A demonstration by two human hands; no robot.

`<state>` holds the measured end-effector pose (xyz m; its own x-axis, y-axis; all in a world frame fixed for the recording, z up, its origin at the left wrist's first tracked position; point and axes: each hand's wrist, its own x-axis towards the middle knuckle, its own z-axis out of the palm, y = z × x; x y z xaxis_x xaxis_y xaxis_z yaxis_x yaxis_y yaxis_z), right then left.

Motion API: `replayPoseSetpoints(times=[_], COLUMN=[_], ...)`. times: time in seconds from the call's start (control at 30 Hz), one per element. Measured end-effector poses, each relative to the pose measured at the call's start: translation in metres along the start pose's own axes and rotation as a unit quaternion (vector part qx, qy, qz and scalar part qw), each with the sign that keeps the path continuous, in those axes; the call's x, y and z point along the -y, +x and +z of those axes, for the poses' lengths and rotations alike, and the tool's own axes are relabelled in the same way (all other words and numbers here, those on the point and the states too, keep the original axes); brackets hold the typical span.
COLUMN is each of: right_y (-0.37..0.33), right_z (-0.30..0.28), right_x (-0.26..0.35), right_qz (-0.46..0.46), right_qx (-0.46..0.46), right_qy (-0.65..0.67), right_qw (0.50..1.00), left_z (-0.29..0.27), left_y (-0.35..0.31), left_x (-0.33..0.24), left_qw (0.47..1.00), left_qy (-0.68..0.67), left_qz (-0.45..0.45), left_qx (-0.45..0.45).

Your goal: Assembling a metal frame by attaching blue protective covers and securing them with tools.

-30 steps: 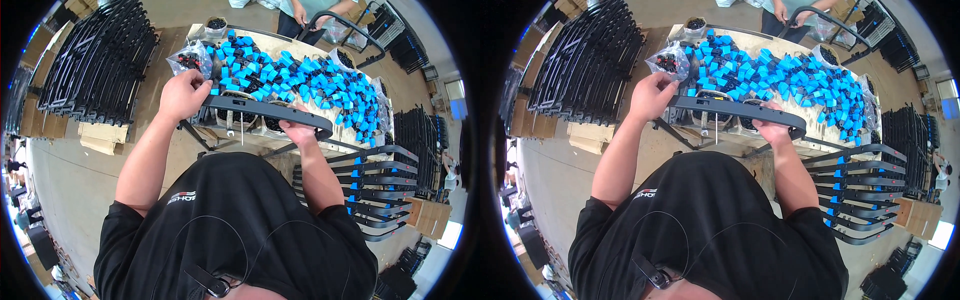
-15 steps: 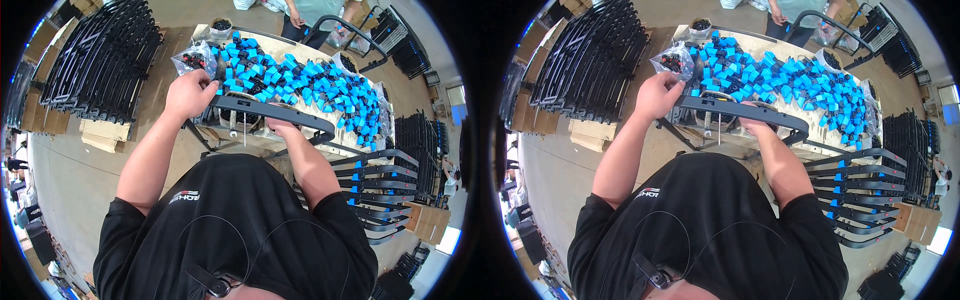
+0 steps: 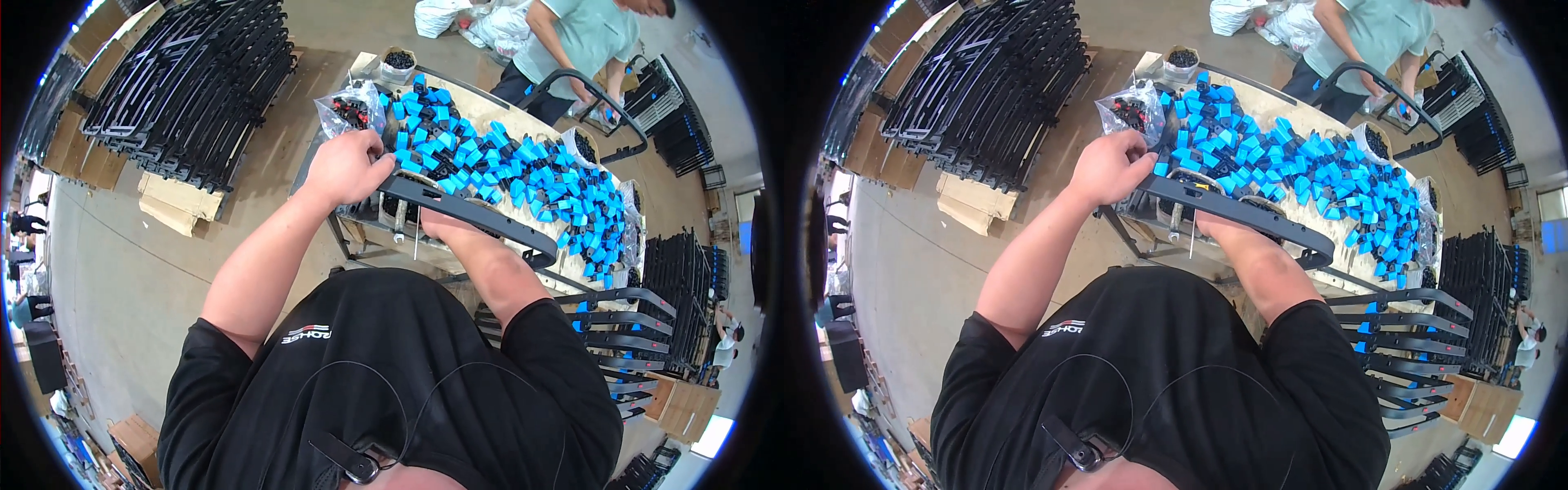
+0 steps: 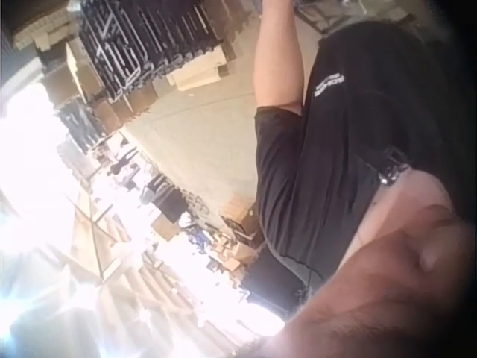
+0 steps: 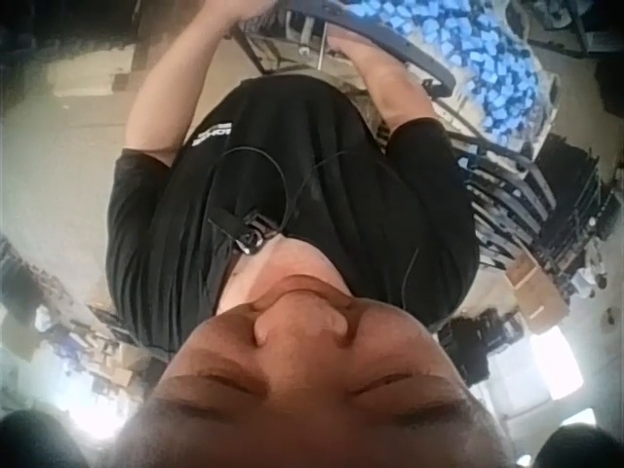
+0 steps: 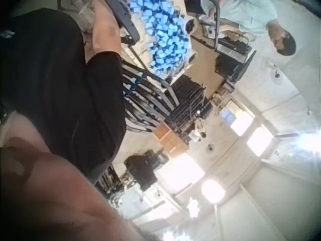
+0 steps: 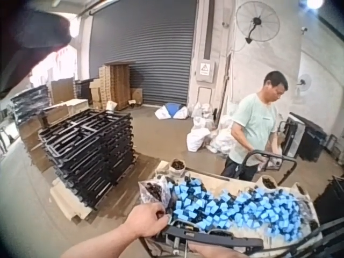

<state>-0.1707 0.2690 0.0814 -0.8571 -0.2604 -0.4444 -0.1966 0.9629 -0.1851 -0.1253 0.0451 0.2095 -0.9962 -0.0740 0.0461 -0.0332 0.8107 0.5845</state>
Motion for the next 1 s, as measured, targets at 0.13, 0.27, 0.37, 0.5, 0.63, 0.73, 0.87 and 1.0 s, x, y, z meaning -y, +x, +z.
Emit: replayPoseSetpoints(times=[0.13,0.27,0.37,0.5,0.63,0.73,0.87,1.0], right_y=[0.002,-0.037,-0.017,-0.001,-0.009,-0.005,-0.009,-0.016], right_z=[-0.003,-0.054,-0.029,-0.003,-0.015,-0.011,-0.021,-0.03], right_x=[-0.002,0.015,0.003,-0.006,0.001,-0.003,-0.003,0.0], right_qz=[0.024,0.024,0.024,0.036,-0.056,-0.055,-0.049,-0.042], right_qx=[0.044,0.086,0.07,0.084,0.021,0.068,0.109,0.108], right_qy=[0.023,0.037,0.04,0.09,-0.005,-0.043,-0.095,-0.086], right_qw=[0.998,0.995,0.996,0.992,0.998,0.995,0.988,0.99], left_z=[0.003,-0.001,-0.003,-0.001,0.0,0.001,0.001,-0.001], left_y=[0.001,0.0,0.002,0.002,0.002,0.003,0.002,0.001], left_x=[0.0,0.002,-0.003,-0.001,-0.002,-0.003,-0.005,-0.006], left_qw=[1.0,0.999,1.0,1.0,1.0,1.0,1.0,1.0], left_qy=[0.003,0.007,0.012,0.009,0.002,0.007,0.006,0.007], left_qz=[0.022,0.027,0.007,0.021,0.017,0.015,0.019,0.013], left_qx=[-0.021,-0.017,0.016,0.006,0.0,0.009,0.001,-0.004])
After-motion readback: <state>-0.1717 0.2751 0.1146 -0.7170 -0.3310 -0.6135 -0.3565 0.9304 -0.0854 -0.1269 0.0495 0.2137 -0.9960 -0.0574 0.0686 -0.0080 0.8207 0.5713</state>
